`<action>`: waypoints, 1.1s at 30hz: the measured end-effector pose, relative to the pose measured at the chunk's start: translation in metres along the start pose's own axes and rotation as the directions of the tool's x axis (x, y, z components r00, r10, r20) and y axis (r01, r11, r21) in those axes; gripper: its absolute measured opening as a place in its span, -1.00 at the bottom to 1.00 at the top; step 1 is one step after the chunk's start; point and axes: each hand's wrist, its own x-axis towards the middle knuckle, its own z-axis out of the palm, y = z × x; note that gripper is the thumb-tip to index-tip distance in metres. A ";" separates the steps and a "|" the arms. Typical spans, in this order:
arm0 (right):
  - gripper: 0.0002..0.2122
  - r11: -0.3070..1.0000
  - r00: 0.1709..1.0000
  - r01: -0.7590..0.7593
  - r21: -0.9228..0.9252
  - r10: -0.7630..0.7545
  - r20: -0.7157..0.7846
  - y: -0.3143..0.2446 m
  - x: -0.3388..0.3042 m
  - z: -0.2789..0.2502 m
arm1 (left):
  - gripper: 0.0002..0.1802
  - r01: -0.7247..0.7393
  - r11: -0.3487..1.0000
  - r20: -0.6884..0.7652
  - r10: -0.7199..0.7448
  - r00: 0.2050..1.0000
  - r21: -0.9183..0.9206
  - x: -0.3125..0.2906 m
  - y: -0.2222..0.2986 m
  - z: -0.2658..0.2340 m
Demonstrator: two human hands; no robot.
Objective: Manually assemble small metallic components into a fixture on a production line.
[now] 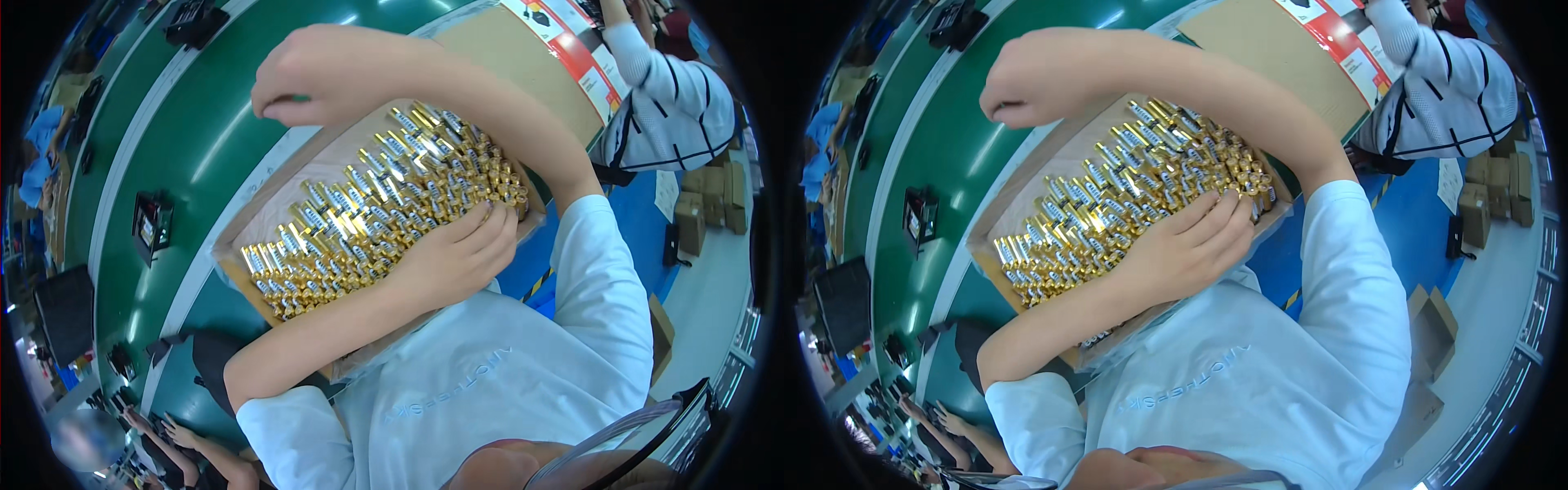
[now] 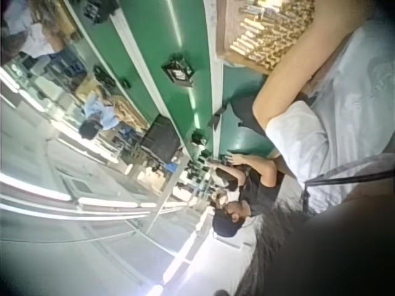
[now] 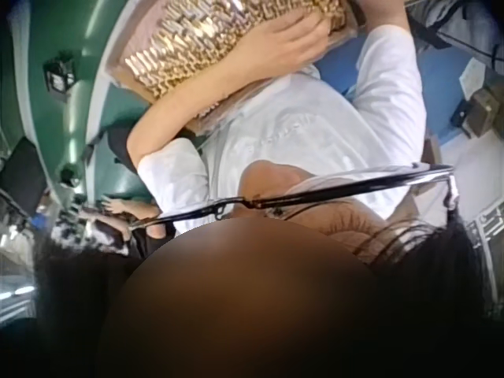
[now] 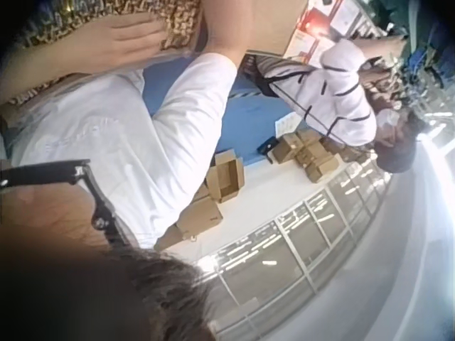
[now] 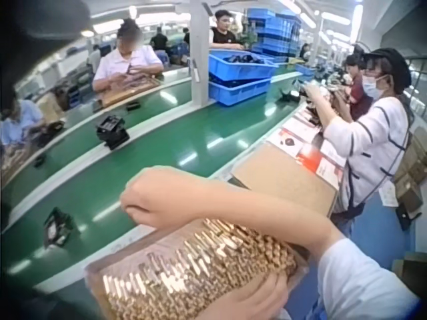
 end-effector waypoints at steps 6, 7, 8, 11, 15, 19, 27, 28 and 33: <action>-0.84 0.964 0.996 -0.067 0.257 0.050 0.072 0.033 -0.022 -0.043 | -0.42 0.099 0.984 0.144 -0.078 0.987 -0.145 0.008 -0.003 0.001; -0.84 0.945 0.995 -0.069 0.318 0.043 0.090 0.039 -0.025 -0.048 | -0.39 0.142 0.968 0.185 -0.104 0.977 -0.206 0.009 -0.004 0.001; -0.84 0.946 0.996 -0.064 0.316 0.042 0.077 0.040 -0.027 -0.055 | -0.39 0.131 0.967 0.190 -0.090 0.978 -0.217 0.010 -0.004 0.002; -0.84 0.936 0.999 -0.023 0.352 0.032 -0.022 0.040 -0.023 -0.071 | -0.36 0.142 0.967 0.266 -0.083 0.960 -0.212 0.011 -0.005 -0.003; -0.83 0.931 0.994 0.022 0.364 0.017 -0.105 0.044 -0.024 -0.072 | -0.35 0.131 0.970 0.318 -0.061 0.946 -0.203 0.017 -0.009 -0.004; -0.82 0.946 0.997 0.021 0.324 0.006 -0.082 0.042 -0.030 -0.076 | -0.35 0.134 0.970 0.341 -0.058 0.938 -0.204 0.017 -0.008 -0.004; -0.81 0.972 0.999 0.031 0.233 -0.037 0.021 0.031 -0.029 -0.071 | -0.36 0.079 0.993 0.306 -0.050 0.951 -0.084 0.020 -0.002 -0.012; -0.81 0.970 0.999 0.015 0.242 -0.022 0.027 0.036 -0.031 -0.067 | -0.36 0.077 0.992 0.307 -0.042 0.951 -0.103 0.023 -0.007 -0.008; -0.80 0.971 0.999 -0.006 0.240 -0.005 0.044 0.040 -0.030 -0.062 | -0.43 0.076 0.987 0.307 -0.029 0.951 -0.143 0.033 -0.007 0.002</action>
